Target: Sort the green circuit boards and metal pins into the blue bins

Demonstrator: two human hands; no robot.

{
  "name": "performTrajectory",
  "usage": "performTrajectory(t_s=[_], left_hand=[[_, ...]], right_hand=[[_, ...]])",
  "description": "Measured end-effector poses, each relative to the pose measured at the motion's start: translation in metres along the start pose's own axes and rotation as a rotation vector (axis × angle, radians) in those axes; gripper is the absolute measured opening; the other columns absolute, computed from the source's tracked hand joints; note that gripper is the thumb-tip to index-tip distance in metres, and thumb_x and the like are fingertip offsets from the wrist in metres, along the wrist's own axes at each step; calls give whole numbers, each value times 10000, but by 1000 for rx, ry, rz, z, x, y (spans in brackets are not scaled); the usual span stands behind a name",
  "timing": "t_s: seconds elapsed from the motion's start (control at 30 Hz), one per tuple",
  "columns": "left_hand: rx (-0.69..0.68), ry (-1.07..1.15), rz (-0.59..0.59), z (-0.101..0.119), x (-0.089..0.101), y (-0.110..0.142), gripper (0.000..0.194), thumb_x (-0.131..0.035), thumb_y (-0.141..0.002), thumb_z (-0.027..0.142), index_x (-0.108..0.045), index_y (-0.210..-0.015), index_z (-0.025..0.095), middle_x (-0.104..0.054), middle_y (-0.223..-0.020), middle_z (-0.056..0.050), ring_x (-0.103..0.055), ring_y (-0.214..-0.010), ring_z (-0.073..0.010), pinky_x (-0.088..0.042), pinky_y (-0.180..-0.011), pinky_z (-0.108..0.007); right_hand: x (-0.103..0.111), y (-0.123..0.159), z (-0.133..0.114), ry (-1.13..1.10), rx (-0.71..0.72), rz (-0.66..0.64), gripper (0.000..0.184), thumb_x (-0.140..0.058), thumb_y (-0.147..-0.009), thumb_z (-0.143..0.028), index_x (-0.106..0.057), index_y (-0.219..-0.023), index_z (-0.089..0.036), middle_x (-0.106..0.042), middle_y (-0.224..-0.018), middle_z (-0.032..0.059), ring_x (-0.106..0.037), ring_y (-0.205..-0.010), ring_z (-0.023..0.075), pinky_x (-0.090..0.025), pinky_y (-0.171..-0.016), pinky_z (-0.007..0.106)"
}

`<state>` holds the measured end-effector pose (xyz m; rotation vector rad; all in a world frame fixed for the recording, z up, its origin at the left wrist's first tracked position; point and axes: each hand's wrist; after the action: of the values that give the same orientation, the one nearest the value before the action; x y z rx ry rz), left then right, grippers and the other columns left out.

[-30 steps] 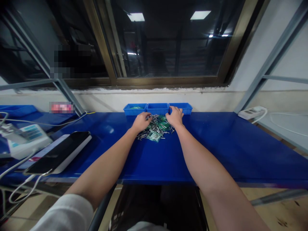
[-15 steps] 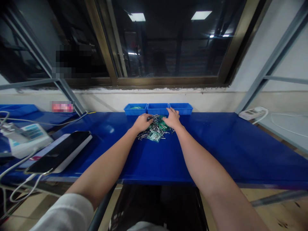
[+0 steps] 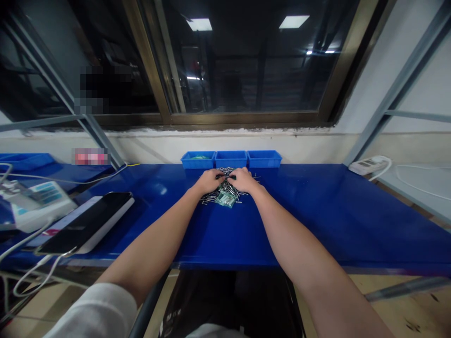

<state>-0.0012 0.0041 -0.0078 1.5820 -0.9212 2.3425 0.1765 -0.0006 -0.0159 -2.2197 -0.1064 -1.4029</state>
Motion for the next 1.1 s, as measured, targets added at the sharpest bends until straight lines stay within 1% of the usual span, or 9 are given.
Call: performTrajectory(t_s=[0.07,0.2,0.27,0.43,0.6,0.77,0.93,1.03,1.1], left_hand=[[-5,5,-2,1,1,0,262,-496,-826,307,-694,-973,220,-684,-1027,-60,-618,-956,-213,-466,-850,-297],[-10,17,-2,2,2,1,260,-502,-822,292,-694,-978,210,-692,-1006,-59,-627,-931,-210,-471,-843,-297],[-29,29,10,2,2,0,251,-514,-815,277,-695,-973,203,-694,-993,-60,-629,-924,-208,-471,-852,-302],[-51,83,43,2,2,-1,230,-574,-774,238,-694,-967,205,-688,-996,-54,-614,-953,-209,-460,-895,-318],[-40,116,102,3,4,-2,199,-621,-745,206,-696,-929,192,-681,-977,-57,-610,-953,-196,-458,-908,-311],[61,207,160,6,5,-3,211,-617,-725,141,-693,-914,192,-686,-963,-45,-626,-892,-179,-489,-859,-299],[139,322,247,7,4,-4,191,-580,-715,94,-689,-848,177,-698,-877,-33,-633,-824,-157,-508,-811,-279],[172,398,338,7,6,-5,159,-579,-714,104,-676,-825,164,-693,-873,-35,-634,-802,-145,-513,-789,-266],[209,451,397,9,8,-5,135,-584,-720,132,-665,-823,165,-690,-877,-32,-633,-786,-141,-516,-768,-264]], right_hand=[[1,1,-2,-13,1,4,209,-578,-785,-356,-704,-894,-229,-682,-971,50,-559,-968,211,-378,-880,317],[1,1,-4,4,-15,33,288,-581,-782,-346,-676,-1019,-212,-668,-1035,72,-550,-991,221,-379,-887,318],[1,1,-3,13,-12,28,302,-567,-790,-344,-668,-1043,-213,-664,-1051,71,-550,-996,217,-376,-894,316],[0,0,-4,11,48,-34,247,-499,-825,-293,-694,-970,-242,-685,-1008,43,-572,-979,200,-378,-891,308],[3,2,-9,14,90,-12,252,-487,-819,-255,-704,-945,-236,-698,-977,50,-597,-945,213,-397,-845,306],[6,3,-13,-1,87,-9,237,-494,-805,-231,-711,-902,-221,-705,-950,52,-614,-919,213,-407,-810,291],[8,4,-15,1,98,-15,217,-500,-799,-218,-711,-848,-217,-709,-904,45,-619,-871,208,-409,-782,284],[8,3,-16,-6,76,14,220,-506,-806,-227,-698,-911,-203,-699,-960,59,-598,-916,219,-398,-824,303],[9,3,-17,-34,44,75,257,-461,-842,-228,-673,-983,-196,-683,-1019,64,-582,-939,213,-388,-849,311]])
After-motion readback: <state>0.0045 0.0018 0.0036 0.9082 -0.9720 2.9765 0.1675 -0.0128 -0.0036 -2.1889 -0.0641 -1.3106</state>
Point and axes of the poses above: each hand's wrist, its own y-axis away from the middle knuckle, its own x-axis out of the back of the hand, z = x × y
